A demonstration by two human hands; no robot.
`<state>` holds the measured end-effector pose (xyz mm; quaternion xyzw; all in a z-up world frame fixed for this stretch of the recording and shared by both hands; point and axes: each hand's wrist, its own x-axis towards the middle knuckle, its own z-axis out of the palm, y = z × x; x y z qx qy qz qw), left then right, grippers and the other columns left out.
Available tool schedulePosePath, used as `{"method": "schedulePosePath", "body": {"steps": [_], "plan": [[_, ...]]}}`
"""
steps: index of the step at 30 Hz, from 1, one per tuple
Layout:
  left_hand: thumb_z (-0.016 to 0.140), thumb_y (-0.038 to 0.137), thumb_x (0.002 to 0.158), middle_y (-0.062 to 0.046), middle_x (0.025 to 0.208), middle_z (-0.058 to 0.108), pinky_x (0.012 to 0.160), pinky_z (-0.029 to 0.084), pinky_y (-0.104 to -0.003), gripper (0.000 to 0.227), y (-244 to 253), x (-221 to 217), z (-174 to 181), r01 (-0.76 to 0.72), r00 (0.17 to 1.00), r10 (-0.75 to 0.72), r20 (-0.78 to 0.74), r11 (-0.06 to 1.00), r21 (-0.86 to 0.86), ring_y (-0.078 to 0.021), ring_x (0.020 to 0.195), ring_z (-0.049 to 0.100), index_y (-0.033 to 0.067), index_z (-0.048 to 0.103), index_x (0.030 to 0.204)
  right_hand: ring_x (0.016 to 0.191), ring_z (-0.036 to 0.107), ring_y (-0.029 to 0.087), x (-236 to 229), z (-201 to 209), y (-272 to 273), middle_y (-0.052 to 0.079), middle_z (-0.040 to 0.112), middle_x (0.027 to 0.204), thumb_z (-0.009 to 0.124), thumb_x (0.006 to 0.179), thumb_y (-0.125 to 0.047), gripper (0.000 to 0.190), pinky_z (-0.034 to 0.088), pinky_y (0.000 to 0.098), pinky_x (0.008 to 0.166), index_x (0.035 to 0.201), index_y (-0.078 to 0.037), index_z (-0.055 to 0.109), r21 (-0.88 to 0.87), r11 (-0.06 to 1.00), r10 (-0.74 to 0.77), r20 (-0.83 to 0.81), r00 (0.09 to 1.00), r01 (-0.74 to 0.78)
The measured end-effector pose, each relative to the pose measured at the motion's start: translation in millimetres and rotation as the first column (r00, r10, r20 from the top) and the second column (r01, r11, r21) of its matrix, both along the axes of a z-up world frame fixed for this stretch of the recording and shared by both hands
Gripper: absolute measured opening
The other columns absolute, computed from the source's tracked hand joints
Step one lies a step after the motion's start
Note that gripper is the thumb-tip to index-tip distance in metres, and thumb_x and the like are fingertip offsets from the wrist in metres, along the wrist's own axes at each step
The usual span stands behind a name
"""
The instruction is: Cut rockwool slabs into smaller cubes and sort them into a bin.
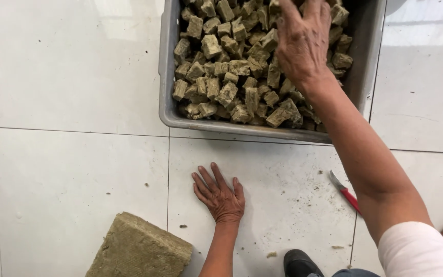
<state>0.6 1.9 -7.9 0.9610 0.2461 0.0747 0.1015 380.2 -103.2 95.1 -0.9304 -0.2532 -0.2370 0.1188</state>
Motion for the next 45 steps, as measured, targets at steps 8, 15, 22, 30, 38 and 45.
{"method": "schedulePosePath", "body": {"steps": [8,15,22,30,38,45], "plan": [[0.045,0.042,0.104,-0.023,0.17,0.008,0.124,0.013,-0.062,0.074,-0.9,2.2,4.7,-0.017,0.999,0.017,0.037,1.0,-0.001,-0.0474,0.157,0.01,0.0054,0.023,0.164,0.136,0.051,0.037,-57.0,3.9,-80.4,0.023,0.052,0.148,0.064,0.101,-0.006,0.028,0.05,0.0514,0.115,0.13,-0.01,0.065,0.055,0.996,0.087,-0.327,0.941,-0.073],[0.048,0.044,0.102,-0.024,0.169,0.011,0.124,0.013,-0.062,0.076,-4.0,0.3,-3.0,-0.057,0.998,0.058,0.034,0.998,-0.027,-0.0486,0.156,0.01,0.0052,0.027,0.163,0.136,0.045,0.046,-151.6,64.0,-103.3,0.024,0.051,0.145,0.08,0.09,-0.023,0.042,0.042,0.0643,0.11,0.132,-0.017,0.073,-0.057,0.929,0.303,-0.452,0.839,-0.366],[0.067,0.035,0.088,-0.025,0.162,0.03,0.123,0.019,-0.059,0.083,7.7,-7.5,24.4,-0.117,0.964,0.192,0.183,0.926,-0.358,-0.0452,0.152,0.022,0.0097,0.034,0.16,0.126,0.055,0.036,-287.8,12.2,-196.9,0.022,0.053,0.142,0.071,0.108,-0.016,0.035,0.048,0.0458,0.106,0.138,0.001,0.064,-0.026,0.961,0.241,-0.404,0.883,-0.274],[0.079,0.017,0.086,-0.007,0.109,0.073,0.112,0.044,-0.046,0.008,147.5,-122.0,37.0,-0.251,0.744,0.307,0.593,0.952,-0.177,-0.0281,0.119,0.063,0.014,0.072,0.086,0.124,0.05,0.048,-363.3,-88.4,-292.8,0.029,0.052,0.139,0.067,0.099,-0.02,0.045,0.044,0.0546,0.101,0.133,0.009,0.06,-0.32,0.946,-0.148,-0.558,0.817,-0.047],[0.094,0.037,0.069,-0.012,0.124,0.074,0.11,0.049,-0.047,0.069,208.9,-337.0,42.7,-0.639,0.316,0.942,-0.109,0.127,-0.759,-0.0296,0.12,0.067,0.0015,0.07,0.124,0.106,0.057,0.034,-334.0,-109.3,-299.5,0.024,0.063,0.107,0.073,0.096,-0.013,0.021,0.05,0.0484,0.101,0.099,0.008,0.07,-0.248,0.967,-0.209,-0.649,0.732,0.056],[0.096,0.018,0.063,-0.008,0.104,0.078,0.082,0.063,-0.037,0.056,183.7,-293.9,51.9,-0.426,0.266,0.939,-0.22,-0.09,-0.9,-0.0216,0.091,0.075,0.0015,0.072,0.11,0.093,0.064,0.026,-343.4,-68.3,-243.7,0.017,0.066,0.11,0.077,0.092,-0.009,0.012,0.056,0.0382,0.074,0.098,0.001,0.073,0.026,0.984,-0.105,-0.726,0.68,0.179]]}}
